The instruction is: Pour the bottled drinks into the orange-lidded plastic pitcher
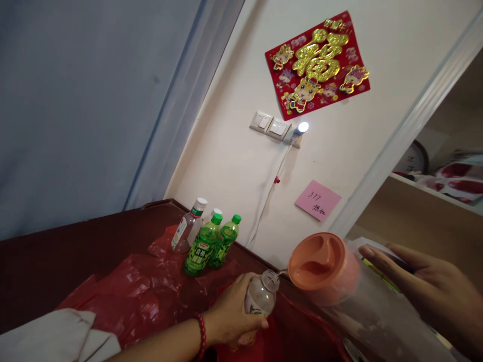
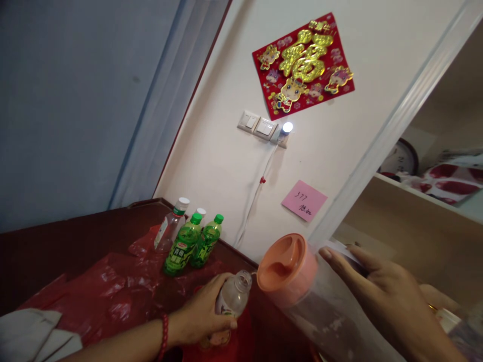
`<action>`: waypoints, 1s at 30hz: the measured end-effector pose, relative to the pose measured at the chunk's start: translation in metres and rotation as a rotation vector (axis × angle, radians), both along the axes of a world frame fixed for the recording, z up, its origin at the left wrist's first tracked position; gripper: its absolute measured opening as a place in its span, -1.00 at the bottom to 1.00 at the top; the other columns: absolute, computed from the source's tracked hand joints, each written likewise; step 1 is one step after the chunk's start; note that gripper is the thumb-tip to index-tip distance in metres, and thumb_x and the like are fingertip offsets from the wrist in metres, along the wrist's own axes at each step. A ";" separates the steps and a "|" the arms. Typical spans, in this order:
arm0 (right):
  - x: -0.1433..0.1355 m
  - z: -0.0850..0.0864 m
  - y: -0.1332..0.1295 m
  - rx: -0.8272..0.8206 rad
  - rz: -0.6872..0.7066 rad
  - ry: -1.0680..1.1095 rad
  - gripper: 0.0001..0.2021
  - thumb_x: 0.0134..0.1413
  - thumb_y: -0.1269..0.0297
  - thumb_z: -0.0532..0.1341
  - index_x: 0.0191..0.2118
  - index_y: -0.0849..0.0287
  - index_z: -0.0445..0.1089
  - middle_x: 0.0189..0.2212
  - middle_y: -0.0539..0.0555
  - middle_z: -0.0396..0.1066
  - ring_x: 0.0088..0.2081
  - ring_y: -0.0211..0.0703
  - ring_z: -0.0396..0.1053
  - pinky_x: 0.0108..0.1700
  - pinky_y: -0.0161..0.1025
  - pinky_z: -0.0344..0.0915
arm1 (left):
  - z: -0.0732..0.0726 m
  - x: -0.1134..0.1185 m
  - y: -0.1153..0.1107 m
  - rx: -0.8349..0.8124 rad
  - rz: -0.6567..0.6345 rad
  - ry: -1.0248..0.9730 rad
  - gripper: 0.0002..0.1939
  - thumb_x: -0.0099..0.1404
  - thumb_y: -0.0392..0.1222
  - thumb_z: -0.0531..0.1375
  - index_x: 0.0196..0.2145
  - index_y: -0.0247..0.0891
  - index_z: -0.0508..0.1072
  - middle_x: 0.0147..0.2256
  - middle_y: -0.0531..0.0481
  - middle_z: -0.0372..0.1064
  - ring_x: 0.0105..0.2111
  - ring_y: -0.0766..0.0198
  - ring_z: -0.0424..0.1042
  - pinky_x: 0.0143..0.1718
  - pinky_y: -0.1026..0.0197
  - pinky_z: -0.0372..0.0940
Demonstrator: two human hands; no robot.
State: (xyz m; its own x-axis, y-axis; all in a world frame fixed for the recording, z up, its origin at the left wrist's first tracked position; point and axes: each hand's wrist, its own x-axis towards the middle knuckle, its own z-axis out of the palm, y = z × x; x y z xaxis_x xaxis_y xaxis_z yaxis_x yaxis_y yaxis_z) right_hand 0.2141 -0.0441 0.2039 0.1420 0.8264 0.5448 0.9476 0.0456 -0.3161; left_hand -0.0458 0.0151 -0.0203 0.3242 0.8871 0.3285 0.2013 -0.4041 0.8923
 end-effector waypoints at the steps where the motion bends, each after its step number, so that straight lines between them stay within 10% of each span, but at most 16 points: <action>1: 0.000 0.000 0.000 -0.035 -0.007 0.025 -0.36 -0.18 -0.42 0.12 -0.20 -0.04 0.59 -0.31 0.02 0.62 -0.24 0.12 0.53 -0.31 -0.16 0.38 | 0.000 0.000 0.000 -0.001 -0.001 -0.001 -0.26 -0.08 -0.28 0.41 0.07 -0.12 0.30 0.02 -0.01 0.37 -0.03 0.07 0.36 -0.01 0.16 0.22; 30: -0.008 0.001 0.000 -0.090 -0.014 0.071 -0.35 -0.26 -0.48 0.11 -0.30 -0.04 0.55 -0.34 0.02 0.59 -0.20 0.13 0.49 -0.23 -0.14 0.33 | 0.000 0.001 0.000 -0.003 -0.006 -0.017 -0.24 -0.09 -0.29 0.40 0.09 -0.13 0.28 0.05 -0.03 0.35 0.00 0.05 0.34 0.03 0.13 0.21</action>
State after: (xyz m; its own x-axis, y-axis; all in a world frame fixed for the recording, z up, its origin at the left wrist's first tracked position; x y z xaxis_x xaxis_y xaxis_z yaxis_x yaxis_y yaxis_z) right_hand 0.2065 -0.0440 0.2050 0.1895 0.8691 0.4569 0.9232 0.0008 -0.3844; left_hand -0.0448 0.0151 -0.0203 0.3235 0.8863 0.3315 0.1837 -0.4024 0.8968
